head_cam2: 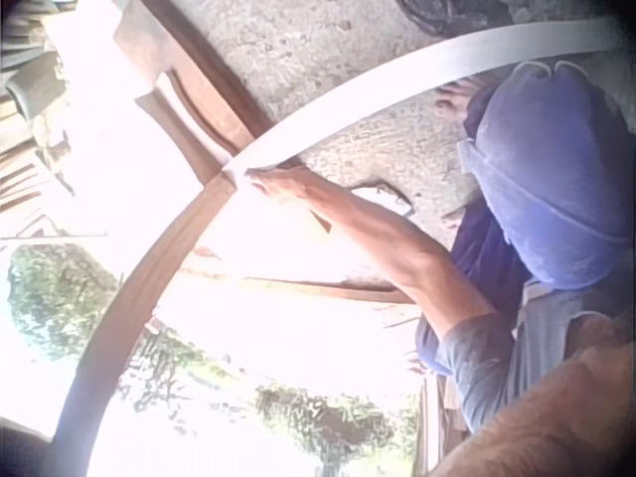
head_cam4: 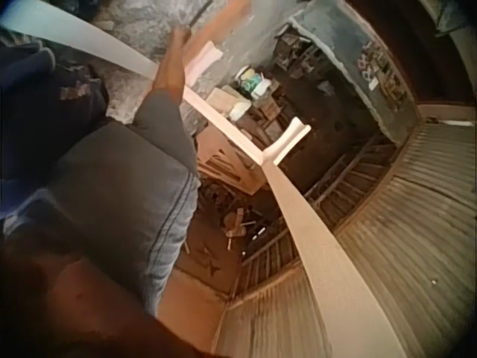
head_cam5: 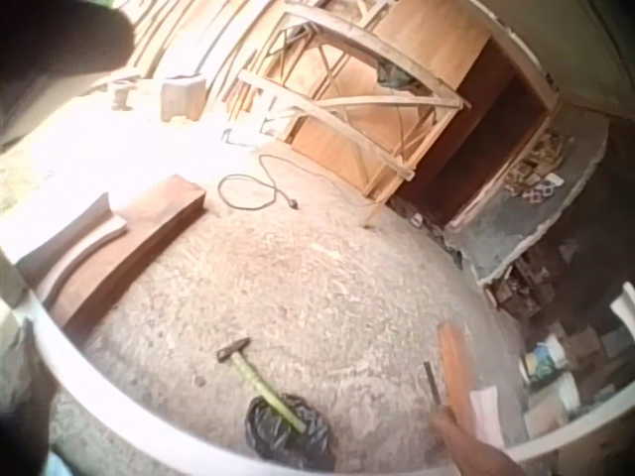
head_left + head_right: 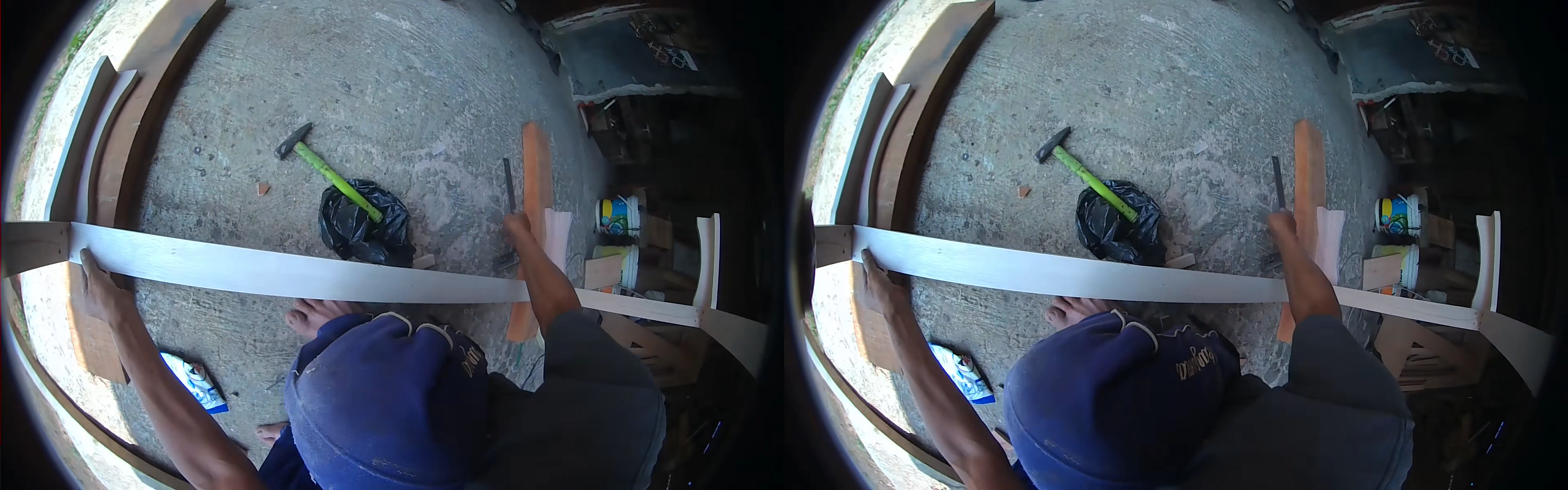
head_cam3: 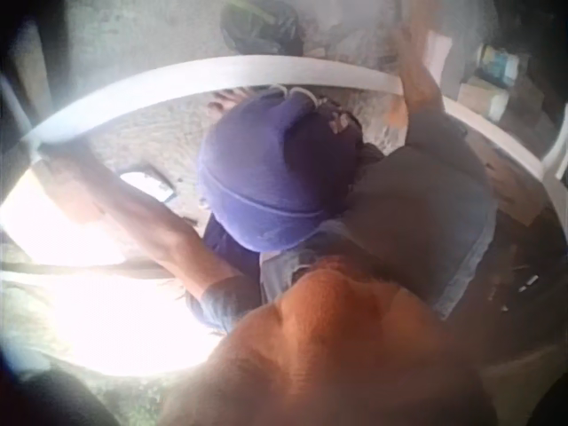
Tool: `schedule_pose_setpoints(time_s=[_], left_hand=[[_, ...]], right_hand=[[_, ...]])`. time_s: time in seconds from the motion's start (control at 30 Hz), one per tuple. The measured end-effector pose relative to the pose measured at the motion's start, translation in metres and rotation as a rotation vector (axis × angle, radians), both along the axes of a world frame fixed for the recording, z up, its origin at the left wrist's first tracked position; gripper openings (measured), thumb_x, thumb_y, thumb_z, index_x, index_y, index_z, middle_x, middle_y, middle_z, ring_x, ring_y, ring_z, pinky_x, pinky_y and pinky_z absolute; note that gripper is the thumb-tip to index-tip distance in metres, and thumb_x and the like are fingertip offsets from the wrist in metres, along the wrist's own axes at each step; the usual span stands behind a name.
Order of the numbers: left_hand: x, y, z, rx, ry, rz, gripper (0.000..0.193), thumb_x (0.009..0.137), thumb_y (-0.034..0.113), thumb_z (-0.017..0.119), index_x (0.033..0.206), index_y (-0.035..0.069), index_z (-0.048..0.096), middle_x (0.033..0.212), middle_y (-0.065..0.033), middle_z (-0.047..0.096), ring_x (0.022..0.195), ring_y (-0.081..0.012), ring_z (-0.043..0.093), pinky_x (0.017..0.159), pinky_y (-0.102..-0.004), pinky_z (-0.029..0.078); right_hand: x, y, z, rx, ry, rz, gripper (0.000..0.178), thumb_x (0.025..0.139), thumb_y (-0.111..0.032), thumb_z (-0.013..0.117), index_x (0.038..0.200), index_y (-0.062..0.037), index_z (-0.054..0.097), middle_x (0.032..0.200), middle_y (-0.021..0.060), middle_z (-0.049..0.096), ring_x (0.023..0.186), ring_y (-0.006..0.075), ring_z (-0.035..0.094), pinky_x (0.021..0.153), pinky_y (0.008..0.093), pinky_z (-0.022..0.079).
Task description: The person assembles a rectangular wooden frame on the floor by attaching a long white strip to a vertical post using a hammer and nails. They use a square ruler to ensure alignment and a tape measure to check dimensions before moving the frame.
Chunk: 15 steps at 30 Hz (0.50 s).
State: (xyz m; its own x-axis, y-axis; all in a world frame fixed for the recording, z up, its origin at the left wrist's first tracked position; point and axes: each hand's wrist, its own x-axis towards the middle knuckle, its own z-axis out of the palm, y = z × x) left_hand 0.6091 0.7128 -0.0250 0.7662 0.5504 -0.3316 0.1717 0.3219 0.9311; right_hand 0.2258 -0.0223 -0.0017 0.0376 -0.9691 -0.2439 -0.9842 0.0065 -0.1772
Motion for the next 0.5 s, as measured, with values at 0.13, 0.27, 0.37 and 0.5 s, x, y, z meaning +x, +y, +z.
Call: schedule_pose_setpoints(time_s=[0.13,0.27,0.37,0.5], left_hand=[[-0.008,-0.003,0.009,0.028,-0.110,0.023,0.037,0.102,0.024,0.065,0.121,-0.008,0.066,0.104,-0.0114,0.071,0.086,-0.0198,0.071,0.077,-0.0335,0.061],[-0.013,-0.050,-0.004,0.138,-0.056,0.188,0.035,0.096,0.025,0.072,0.100,-0.009,0.073,0.074,-0.0014,0.066,0.060,-0.0075,0.053,0.054,-0.0252,0.042],[-0.018,-0.045,0.017,0.289,0.094,0.266,0.043,0.091,0.028,0.078,0.105,-0.011,0.066,0.082,-0.0076,0.067,0.067,-0.0125,0.059,0.059,-0.0271,0.049],[-0.014,-0.024,0.006,0.490,0.149,0.289,0.059,0.087,0.025,0.080,0.128,-0.008,0.052,0.095,-0.0135,0.067,0.082,-0.0189,0.063,0.073,-0.0327,0.054]], right_hand=[[-0.088,-0.002,-0.062,0.349,-0.001,-0.304,0.034,0.096,-0.020,0.054,0.123,-0.0016,0.062,0.117,0.0231,0.063,0.101,0.0432,0.065,0.075,0.0612,0.058],[-0.146,-0.051,-0.071,0.337,-0.108,-0.494,0.040,0.094,-0.016,0.054,0.133,-0.0051,0.058,0.122,0.0192,0.061,0.104,0.0403,0.064,0.083,0.0627,0.056],[-0.141,-0.045,-0.070,0.404,-0.306,-0.372,0.041,0.094,-0.016,0.060,0.133,-0.0041,0.057,0.123,0.0183,0.059,0.101,0.0372,0.064,0.090,0.0546,0.056],[-0.151,-0.055,-0.036,0.565,-0.525,0.061,0.047,0.092,-0.019,0.070,0.134,-0.0040,0.054,0.123,0.0159,0.055,0.098,0.0341,0.062,0.093,0.0444,0.058]])
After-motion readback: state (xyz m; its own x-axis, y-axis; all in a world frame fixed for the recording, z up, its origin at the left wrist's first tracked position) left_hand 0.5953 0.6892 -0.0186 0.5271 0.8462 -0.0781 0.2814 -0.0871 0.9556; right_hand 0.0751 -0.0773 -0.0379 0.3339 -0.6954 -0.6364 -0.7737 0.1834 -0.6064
